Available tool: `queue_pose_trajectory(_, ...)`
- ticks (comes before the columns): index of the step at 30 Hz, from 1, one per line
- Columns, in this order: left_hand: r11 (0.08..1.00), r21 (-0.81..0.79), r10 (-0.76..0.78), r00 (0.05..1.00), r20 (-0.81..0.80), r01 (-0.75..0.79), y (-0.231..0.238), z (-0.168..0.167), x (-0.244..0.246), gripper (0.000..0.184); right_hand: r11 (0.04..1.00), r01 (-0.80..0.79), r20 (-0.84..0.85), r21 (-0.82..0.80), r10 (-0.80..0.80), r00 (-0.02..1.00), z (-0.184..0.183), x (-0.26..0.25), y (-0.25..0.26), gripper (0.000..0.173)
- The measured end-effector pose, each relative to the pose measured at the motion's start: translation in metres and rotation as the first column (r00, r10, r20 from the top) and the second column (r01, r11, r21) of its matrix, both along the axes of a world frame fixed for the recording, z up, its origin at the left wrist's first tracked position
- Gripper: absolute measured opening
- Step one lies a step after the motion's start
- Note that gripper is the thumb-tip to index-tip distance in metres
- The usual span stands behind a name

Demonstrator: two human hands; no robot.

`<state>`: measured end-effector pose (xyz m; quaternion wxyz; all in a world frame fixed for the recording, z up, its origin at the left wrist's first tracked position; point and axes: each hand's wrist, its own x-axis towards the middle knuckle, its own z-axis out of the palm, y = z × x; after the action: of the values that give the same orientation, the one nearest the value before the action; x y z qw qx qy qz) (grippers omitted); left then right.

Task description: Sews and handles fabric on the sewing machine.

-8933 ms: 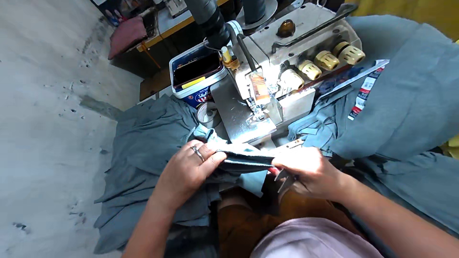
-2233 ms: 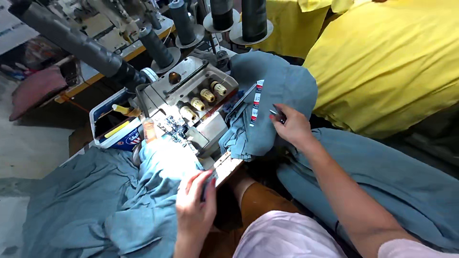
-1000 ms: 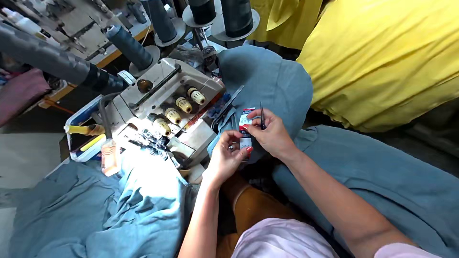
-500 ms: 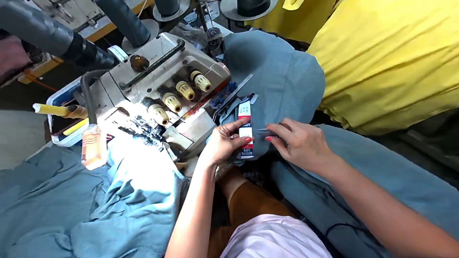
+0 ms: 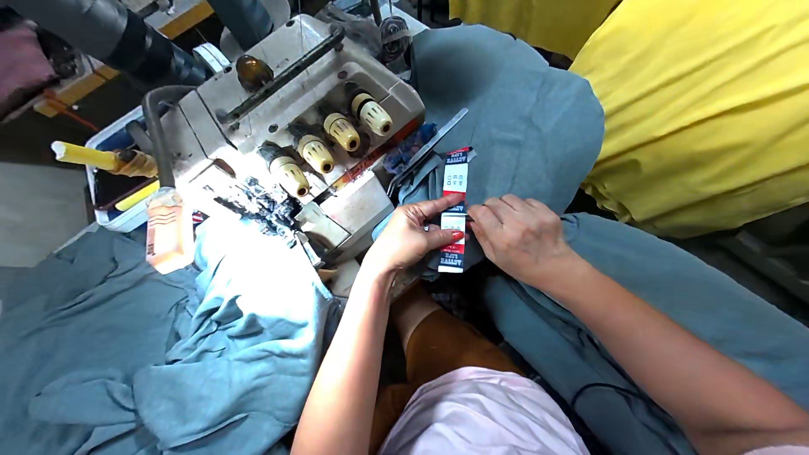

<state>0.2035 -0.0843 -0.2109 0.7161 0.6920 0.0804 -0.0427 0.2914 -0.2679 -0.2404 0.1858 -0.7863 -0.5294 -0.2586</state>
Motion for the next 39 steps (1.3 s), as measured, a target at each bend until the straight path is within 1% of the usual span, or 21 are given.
queue_pose_trajectory(7, 1.0, 0.016, -0.004, 1.0, -0.021, 0.004, 0.0, 0.0, 0.0, 0.058, 1.0, -0.007, 0.002, -0.004, 0.007, 1.0, -0.003, 0.001, 0.003, 0.014)
queue_pose_trajectory(12, 1.0, 0.014, -0.01, 0.999, -0.031, 0.01, 0.002, -0.001, 0.002, 0.058, 1.0, -0.009, -0.043, -0.018, 0.008, 0.999, -0.003, 0.001, 0.003, 0.014)
queue_pose_trajectory(19, 1.0, 0.023, -0.009, 0.999, -0.037, 0.01, 0.002, 0.0, 0.002, 0.059, 0.999, 0.003, -0.03, -0.034, -0.004, 1.0, -0.006, 0.001, 0.005, 0.014)
queue_pose_trajectory(21, 1.0, 0.001, -0.013, 0.999, -0.038, 0.013, 0.002, -0.001, 0.003, 0.061, 0.999, 0.006, -0.026, -0.041, -0.007, 1.0, -0.008, 0.001, 0.005, 0.012)
queue_pose_trajectory(23, 0.999, -0.04, -0.023, 1.0, -0.011, 0.023, 0.002, -0.002, 0.002, 0.068, 0.999, 0.012, -0.052, -0.033, -0.014, 0.999, -0.007, 0.001, 0.005, 0.013)
queue_pose_trajectory(25, 0.999, -0.047, -0.003, 1.0, -0.005, 0.003, 0.0, 0.005, -0.002, 0.078, 0.999, 0.031, -0.167, 0.039, -0.024, 0.986, -0.003, -0.001, 0.004, 0.018)
queue_pose_trajectory(26, 0.999, -0.015, 0.033, 0.999, -0.011, -0.033, -0.003, 0.01, -0.007, 0.082, 0.993, 0.051, -0.271, 0.11, -0.019, 0.962, 0.001, -0.004, 0.002, 0.022)
queue_pose_trajectory(27, 0.996, 0.03, 0.09, 0.996, -0.017, -0.089, -0.007, 0.016, -0.013, 0.083, 0.976, 0.079, -0.402, 0.202, 0.009, 0.916, 0.006, -0.007, 0.0, 0.027)
queue_pose_trajectory(28, 0.984, 0.079, 0.161, 0.987, -0.018, -0.159, -0.011, 0.022, -0.02, 0.084, 0.949, 0.113, -0.539, 0.296, 0.068, 0.84, 0.01, -0.013, -0.002, 0.032)
queue_pose_trajectory(29, 0.967, 0.106, 0.235, 0.972, -0.003, -0.234, -0.015, 0.026, -0.028, 0.082, 0.915, 0.134, -0.653, 0.38, 0.163, 0.74, 0.013, -0.02, -0.003, 0.038)
queue_pose_trajectory(30, 0.944, 0.097, 0.314, 0.949, 0.03, -0.315, -0.02, 0.027, -0.035, 0.08, 0.878, 0.137, -0.731, 0.458, 0.285, 0.62, 0.014, -0.031, -0.002, 0.04)
queue_pose_trajectory(31, 0.917, 0.042, 0.393, 0.917, 0.064, -0.396, -0.024, 0.027, -0.042, 0.078, 0.845, 0.131, -0.776, 0.519, 0.401, 0.487, 0.014, -0.043, 0.001, 0.037)
queue_pose_trajectory(33, 0.837, -0.163, 0.542, 0.832, 0.119, -0.522, -0.032, 0.027, -0.055, 0.073, 0.812, 0.139, -0.818, 0.567, 0.536, 0.207, 0.016, -0.072, 0.008, 0.029)
queue_pose_trajectory(34, 0.79, -0.268, 0.596, 0.793, 0.128, -0.551, -0.035, 0.027, -0.062, 0.069, 0.797, 0.171, -0.815, 0.579, 0.573, 0.089, 0.018, -0.086, 0.013, 0.022)
queue_pose_trajectory(35, 0.752, -0.345, 0.63, 0.767, 0.126, -0.561, -0.037, 0.028, -0.069, 0.064, 0.77, 0.216, -0.792, 0.6, 0.61, 0.026, 0.018, -0.097, 0.018, 0.015)
queue_pose_trajectory(36, 0.73, -0.39, 0.646, 0.752, 0.128, -0.561, -0.038, 0.028, -0.077, 0.059, 0.741, 0.256, -0.769, 0.621, 0.639, 0.016, 0.018, -0.105, 0.022, 0.009)
queue_pose_trajectory(37, 0.724, -0.401, 0.653, 0.744, 0.138, -0.561, -0.038, 0.028, -0.086, 0.053, 0.72, 0.271, -0.756, 0.639, 0.654, 0.044, 0.019, -0.11, 0.026, 0.009)
queue_pose_trajectory(38, 0.742, -0.36, 0.649, 0.74, 0.176, -0.566, -0.037, 0.027, -0.096, 0.047, 0.713, 0.248, -0.75, 0.655, 0.653, 0.103, 0.021, -0.111, 0.028, 0.01)
queue_pose_trajectory(39, 0.778, -0.255, 0.627, 0.736, 0.256, -0.574, -0.035, 0.025, -0.108, 0.041, 0.723, 0.188, -0.747, 0.665, 0.637, 0.193, 0.024, -0.11, 0.029, 0.009)
